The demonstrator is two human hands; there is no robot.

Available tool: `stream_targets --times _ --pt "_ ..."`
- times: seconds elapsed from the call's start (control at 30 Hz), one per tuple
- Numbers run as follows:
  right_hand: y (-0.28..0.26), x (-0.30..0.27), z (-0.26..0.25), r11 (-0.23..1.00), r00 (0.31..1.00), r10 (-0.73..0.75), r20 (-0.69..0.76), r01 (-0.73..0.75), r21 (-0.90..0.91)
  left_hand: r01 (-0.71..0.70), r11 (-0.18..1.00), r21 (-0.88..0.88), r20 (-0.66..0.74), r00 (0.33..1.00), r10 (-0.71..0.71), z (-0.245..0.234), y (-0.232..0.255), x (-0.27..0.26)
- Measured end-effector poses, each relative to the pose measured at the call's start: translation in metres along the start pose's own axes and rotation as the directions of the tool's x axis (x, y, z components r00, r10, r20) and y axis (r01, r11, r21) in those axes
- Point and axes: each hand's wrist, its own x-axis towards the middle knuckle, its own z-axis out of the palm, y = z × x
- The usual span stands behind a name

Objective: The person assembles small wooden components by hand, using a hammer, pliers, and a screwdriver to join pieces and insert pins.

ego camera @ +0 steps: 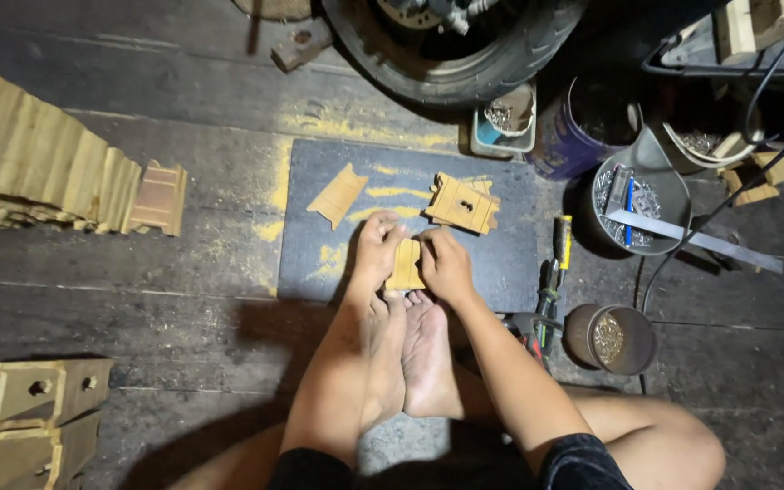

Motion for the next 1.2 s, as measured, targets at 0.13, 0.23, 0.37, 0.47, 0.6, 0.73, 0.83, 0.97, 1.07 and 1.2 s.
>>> stream_targets --times 0.13,0.23,0.37,0.47,0.6,0.73,0.83,0.97,1.07,1.2 --pt "0.007 0.004 0.001 1.000 1.000 -0.008 0.009 0.008 0.019 -0.007 0.998 -0.061 -0.036 0.999 0.005 0.002 -0.016 0.005" --pt "0.007 0.002 0.001 1.000 1.000 0.015 0.012 -0.015 0.023 0.021 0.986 -0.165 -0.064 0.997 -0.032 0.004 -0.028 0.006" --pt "0.010 -0.002 0.002 0.996 0.999 0.032 -0.021 -0.030 0.086 0.004 0.985 -0.173 -0.075 0.997 -0.017 0.005 -0.019 -0.001" --pt "0.006 -0.005 0.000 0.991 0.997 0.067 -0.030 -0.063 0.116 -0.021 0.982 -0.187 -0.078 0.997 0.007 0.004 -0.030 0.002" --pt "0.009 -0.006 0.000 0.989 0.994 0.095 -0.046 -0.088 0.122 -0.077 0.985 -0.152 -0.070 0.995 0.066 0.008 -0.047 0.009" --pt "0.007 0.003 -0.004 0.995 0.997 0.074 0.010 -0.074 0.069 -0.120 0.991 -0.062 -0.087 0.990 0.114 0.005 -0.073 0.027" --pt "0.008 0.002 -0.001 0.994 0.997 0.082 0.006 -0.082 0.072 -0.129 0.991 -0.021 -0.069 0.989 0.128 0.004 -0.075 0.030" --pt "0.008 0.002 0.001 0.995 0.998 0.065 -0.015 -0.064 0.076 -0.144 0.988 -0.058 -0.086 0.987 0.139 0.008 -0.074 0.025" --pt "0.001 0.002 -0.003 0.995 0.999 0.048 -0.021 -0.046 0.084 -0.145 0.985 -0.094 -0.079 0.987 0.138 0.009 -0.062 0.019" --pt "-0.004 0.006 -0.001 0.994 0.999 0.034 -0.028 -0.031 0.100 -0.157 0.982 -0.109 -0.075 0.986 0.149 0.008 -0.057 0.021"
